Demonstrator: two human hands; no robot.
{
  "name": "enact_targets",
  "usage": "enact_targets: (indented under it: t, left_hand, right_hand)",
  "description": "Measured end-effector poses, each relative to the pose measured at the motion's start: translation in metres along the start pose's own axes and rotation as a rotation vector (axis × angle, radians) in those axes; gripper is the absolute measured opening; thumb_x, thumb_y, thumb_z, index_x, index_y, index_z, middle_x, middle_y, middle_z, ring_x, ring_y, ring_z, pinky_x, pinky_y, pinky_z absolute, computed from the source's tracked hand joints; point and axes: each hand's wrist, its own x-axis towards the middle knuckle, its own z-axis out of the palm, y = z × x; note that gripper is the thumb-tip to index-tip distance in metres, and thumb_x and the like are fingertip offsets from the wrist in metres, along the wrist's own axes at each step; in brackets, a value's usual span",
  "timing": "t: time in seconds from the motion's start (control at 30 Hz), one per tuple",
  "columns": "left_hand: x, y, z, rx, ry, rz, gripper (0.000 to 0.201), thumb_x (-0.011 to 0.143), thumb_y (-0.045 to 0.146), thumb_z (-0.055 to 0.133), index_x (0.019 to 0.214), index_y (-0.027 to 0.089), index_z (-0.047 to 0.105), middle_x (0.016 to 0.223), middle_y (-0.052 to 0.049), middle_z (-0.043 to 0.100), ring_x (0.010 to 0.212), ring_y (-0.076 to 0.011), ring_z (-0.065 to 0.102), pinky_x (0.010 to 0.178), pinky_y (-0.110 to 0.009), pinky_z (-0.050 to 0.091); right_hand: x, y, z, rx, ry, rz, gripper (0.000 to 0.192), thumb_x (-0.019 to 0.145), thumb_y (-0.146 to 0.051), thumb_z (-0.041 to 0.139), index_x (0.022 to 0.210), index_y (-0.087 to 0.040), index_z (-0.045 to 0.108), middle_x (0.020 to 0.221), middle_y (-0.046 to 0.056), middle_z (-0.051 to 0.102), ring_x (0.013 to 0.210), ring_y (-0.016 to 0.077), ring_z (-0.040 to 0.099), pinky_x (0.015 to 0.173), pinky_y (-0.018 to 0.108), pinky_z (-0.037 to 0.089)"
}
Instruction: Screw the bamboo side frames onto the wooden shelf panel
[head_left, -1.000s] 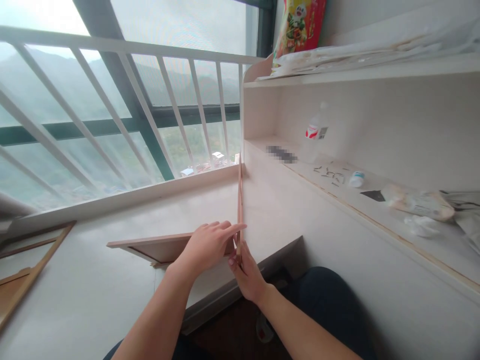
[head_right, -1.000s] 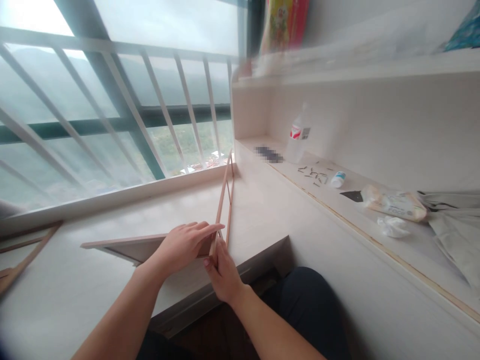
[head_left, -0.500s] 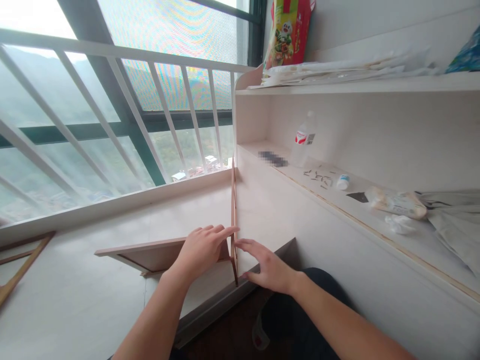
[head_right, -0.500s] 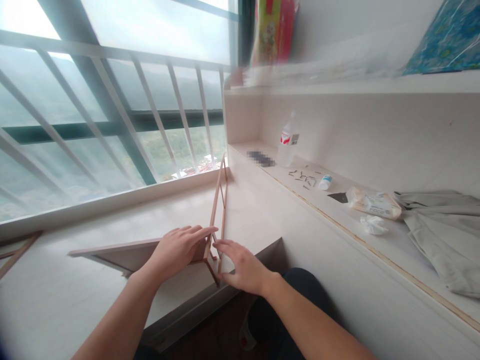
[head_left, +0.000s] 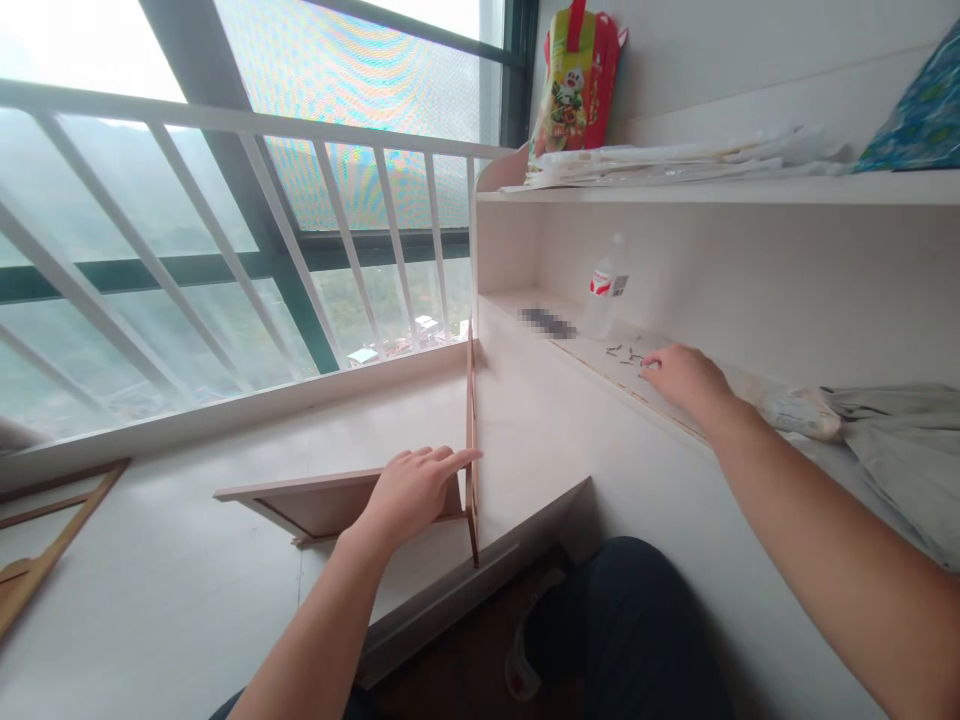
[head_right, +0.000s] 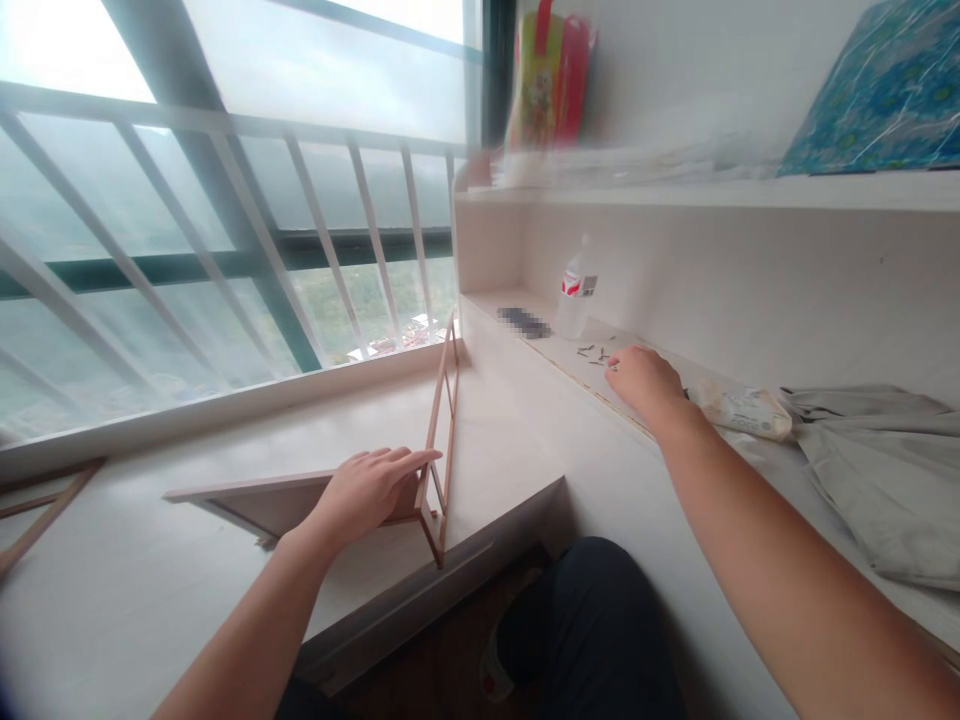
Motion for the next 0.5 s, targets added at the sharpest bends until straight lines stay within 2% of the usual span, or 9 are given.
enact_targets:
  t: [0.1,0.2,0.3,0.5]
  left_hand:
    - [0.0,0.0,0.001,-0.004,0.008,0.004,0.063,0.092,0.007,0.04,0.143,0.042,0.053,0.113,0.001,0.075,0.1,-0.0211,0.068,0.08,-0.033,0.046]
    - [0.0,0.0,0.001,-0.005,0.008,0.006,0.063,0.093,0.008,0.039,0.143,0.043,0.053,0.112,0.002,0.075,0.099,-0.0213,0.069,0.079,-0.034,0.046]
    - [0.0,0.0,0.001,0.0,0.0,0.0,0.063,0.093,0.008,0.04,0.143,0.043,0.053,0.112,0.002,0.075,0.098,-0.0211,0.069,0.079,-0.034,0.046]
    - [0.0,0.001,0.001,-0.011,-0.003,-0.013,0.063,0.092,0.008,0.041,0.143,0.044,0.053,0.112,0.002,0.074,0.098,-0.02,0.068,0.08,-0.033,0.046]
  right_hand:
    - [0.01,0.0,0.009,-0.061,-0.078,0.041,0.027,0.082,-0.027,0.066,0.105,-0.022,0.08,0.114,0.015,0.072,0.1,0.0298,0.067,0.078,0.037,0.049]
    - [0.01,-0.003,0.013,-0.068,-0.103,0.096,0.024,0.085,-0.028,0.063,0.1,-0.024,0.081,0.108,0.015,0.073,0.095,0.0298,0.067,0.076,0.037,0.049]
    - [0.006,-0.004,0.015,-0.054,-0.085,0.124,0.026,0.086,-0.028,0.061,0.102,-0.025,0.081,0.101,0.014,0.074,0.09,0.0295,0.067,0.073,0.036,0.048]
    - [0.007,0.002,0.02,-0.042,-0.058,0.072,0.023,0.087,-0.025,0.059,0.098,-0.021,0.08,0.098,0.014,0.076,0.087,0.0255,0.064,0.073,0.033,0.042]
